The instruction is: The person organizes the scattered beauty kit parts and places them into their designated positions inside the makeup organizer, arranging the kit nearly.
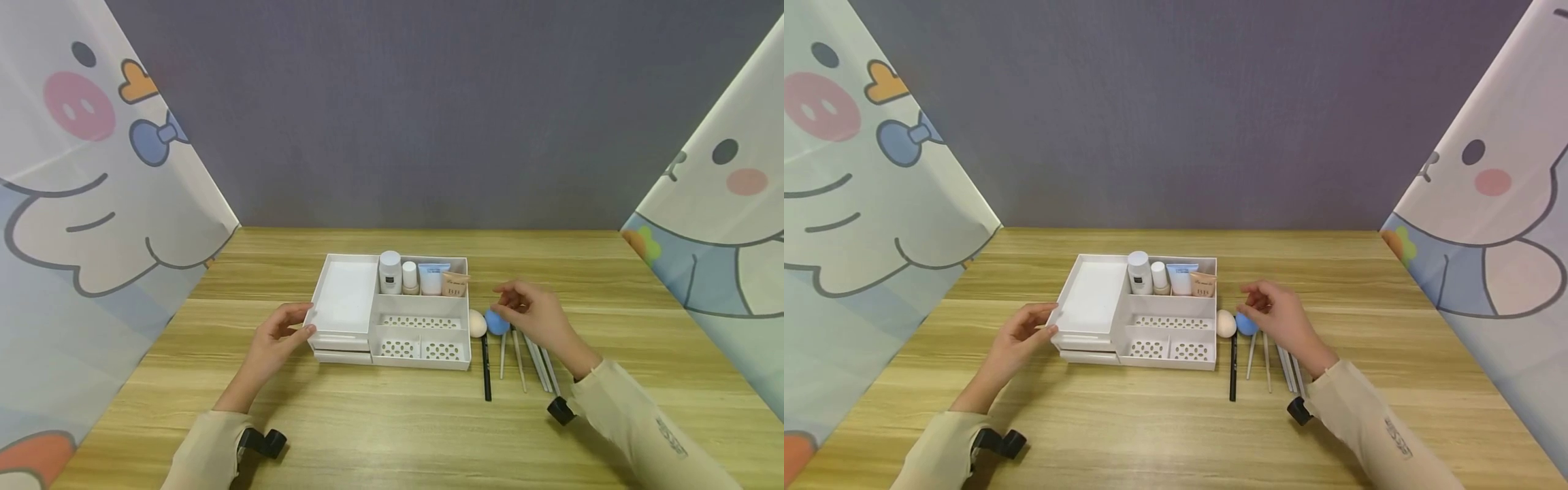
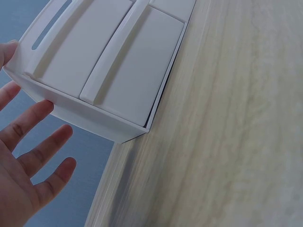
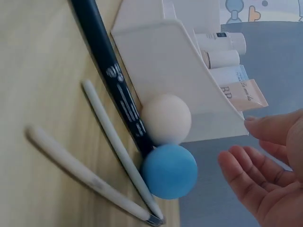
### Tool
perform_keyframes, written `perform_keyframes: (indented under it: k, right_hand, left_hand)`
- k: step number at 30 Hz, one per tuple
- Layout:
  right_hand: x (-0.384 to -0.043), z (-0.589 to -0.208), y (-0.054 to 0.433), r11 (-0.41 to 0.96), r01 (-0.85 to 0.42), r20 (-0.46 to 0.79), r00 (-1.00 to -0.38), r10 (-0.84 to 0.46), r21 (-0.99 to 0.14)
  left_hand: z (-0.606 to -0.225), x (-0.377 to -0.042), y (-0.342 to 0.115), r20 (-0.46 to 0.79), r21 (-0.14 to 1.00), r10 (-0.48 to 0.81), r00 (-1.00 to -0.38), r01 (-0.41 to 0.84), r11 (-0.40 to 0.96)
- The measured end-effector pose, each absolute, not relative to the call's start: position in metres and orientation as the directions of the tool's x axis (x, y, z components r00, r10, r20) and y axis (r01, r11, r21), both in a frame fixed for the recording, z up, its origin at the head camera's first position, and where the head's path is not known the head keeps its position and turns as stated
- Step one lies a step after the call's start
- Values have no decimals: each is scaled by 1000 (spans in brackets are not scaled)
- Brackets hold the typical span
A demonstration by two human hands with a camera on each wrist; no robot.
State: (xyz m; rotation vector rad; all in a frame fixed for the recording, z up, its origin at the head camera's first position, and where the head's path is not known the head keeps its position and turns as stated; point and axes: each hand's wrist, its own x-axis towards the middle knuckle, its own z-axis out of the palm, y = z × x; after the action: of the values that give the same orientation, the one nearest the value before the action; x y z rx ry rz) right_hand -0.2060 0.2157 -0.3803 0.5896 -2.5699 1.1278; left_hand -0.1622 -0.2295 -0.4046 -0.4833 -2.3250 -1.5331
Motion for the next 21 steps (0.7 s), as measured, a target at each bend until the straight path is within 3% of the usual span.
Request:
perform_keyframes:
  k: [6, 13, 21]
  right_hand:
    - [-200, -386, 215, 604, -409, 313, -913, -263, -684]
    - [-191, -394, 213, 536, -271, 119, -946, -300, -800]
    - [-182, -403, 212, 547, -149, -57, -938, -342, -824]
  left_hand:
    - [-404, -162, -230, 435, 818, 112, -894, 444, 366]
    - [-404, -162, -229, 430, 822, 110, -896, 439, 362]
    - [-404, -163, -230, 428, 820, 106, -898, 435, 373]
